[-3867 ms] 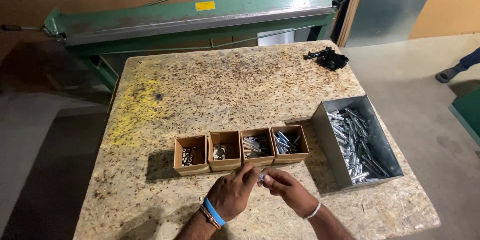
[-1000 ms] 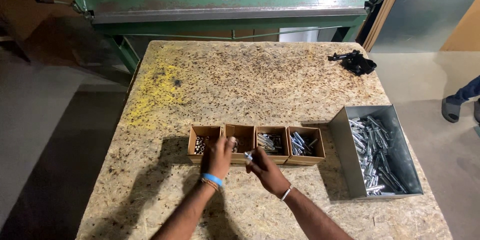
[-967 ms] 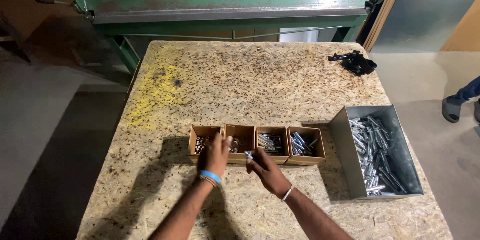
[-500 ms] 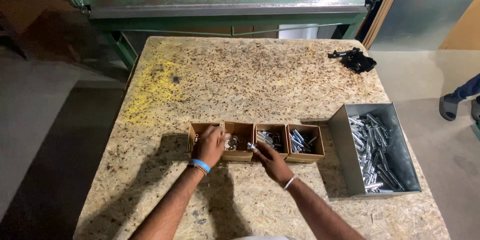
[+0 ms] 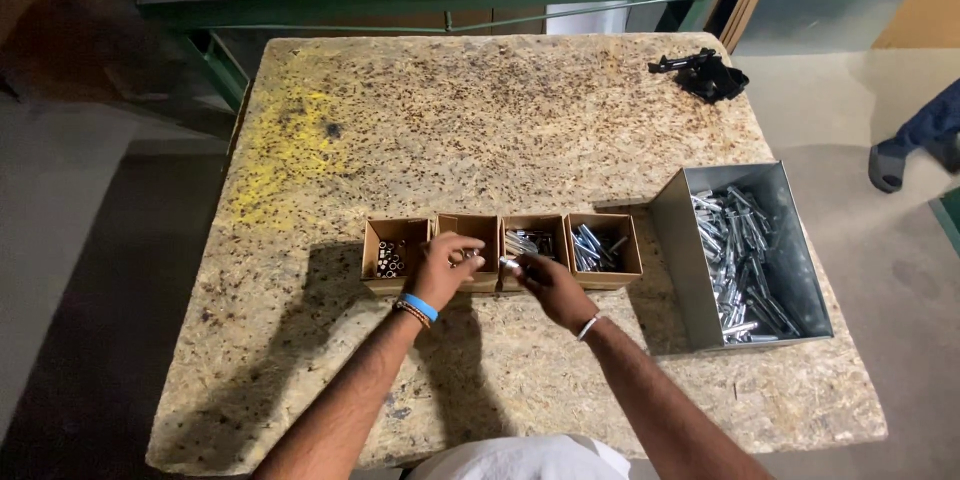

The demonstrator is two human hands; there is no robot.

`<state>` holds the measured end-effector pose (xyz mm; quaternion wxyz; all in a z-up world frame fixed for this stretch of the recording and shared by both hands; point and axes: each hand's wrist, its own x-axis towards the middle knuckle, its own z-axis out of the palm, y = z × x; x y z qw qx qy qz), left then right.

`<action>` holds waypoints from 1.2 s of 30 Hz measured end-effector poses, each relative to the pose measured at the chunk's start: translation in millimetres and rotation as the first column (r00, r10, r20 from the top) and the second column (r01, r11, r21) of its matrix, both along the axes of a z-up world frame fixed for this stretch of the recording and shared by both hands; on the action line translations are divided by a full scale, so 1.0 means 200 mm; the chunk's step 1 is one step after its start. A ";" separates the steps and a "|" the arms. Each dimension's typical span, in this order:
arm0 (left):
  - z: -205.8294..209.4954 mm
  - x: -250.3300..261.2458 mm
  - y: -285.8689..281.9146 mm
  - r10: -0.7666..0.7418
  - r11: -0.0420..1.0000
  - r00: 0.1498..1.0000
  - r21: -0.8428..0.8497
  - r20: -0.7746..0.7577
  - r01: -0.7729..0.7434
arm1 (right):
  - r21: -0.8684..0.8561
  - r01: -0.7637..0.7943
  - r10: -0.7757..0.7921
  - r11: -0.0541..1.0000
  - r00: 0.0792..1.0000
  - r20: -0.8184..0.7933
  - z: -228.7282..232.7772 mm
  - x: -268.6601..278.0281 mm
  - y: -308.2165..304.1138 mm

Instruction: The person picks metal fasteners from a large metal bin and places them into four small cardboard boxes arranged in a row on a workbench. The person handles the fasteners one at a time, moving them from the bin to the boxes.

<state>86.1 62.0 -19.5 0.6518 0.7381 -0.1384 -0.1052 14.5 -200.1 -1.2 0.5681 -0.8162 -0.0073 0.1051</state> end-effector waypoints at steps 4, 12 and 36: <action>-0.03 0.08 0.06 -0.032 0.832 0.895 0.509 0.446 -0.223 | 0.102 0.093 -0.088 0.990 0.995 -0.055 -0.18 0.03 -0.08; 0.15 -0.12 -0.21 -0.156 0.988 0.987 0.000 -0.038 0.156 | 0.309 0.110 -0.063 0.945 0.986 -0.156 0.14 -0.09 -0.04; 0.16 -0.10 -0.47 -0.258 0.965 0.963 -0.062 -0.074 0.254 | 0.149 0.261 -0.245 0.954 0.962 -0.116 0.24 -0.25 -0.40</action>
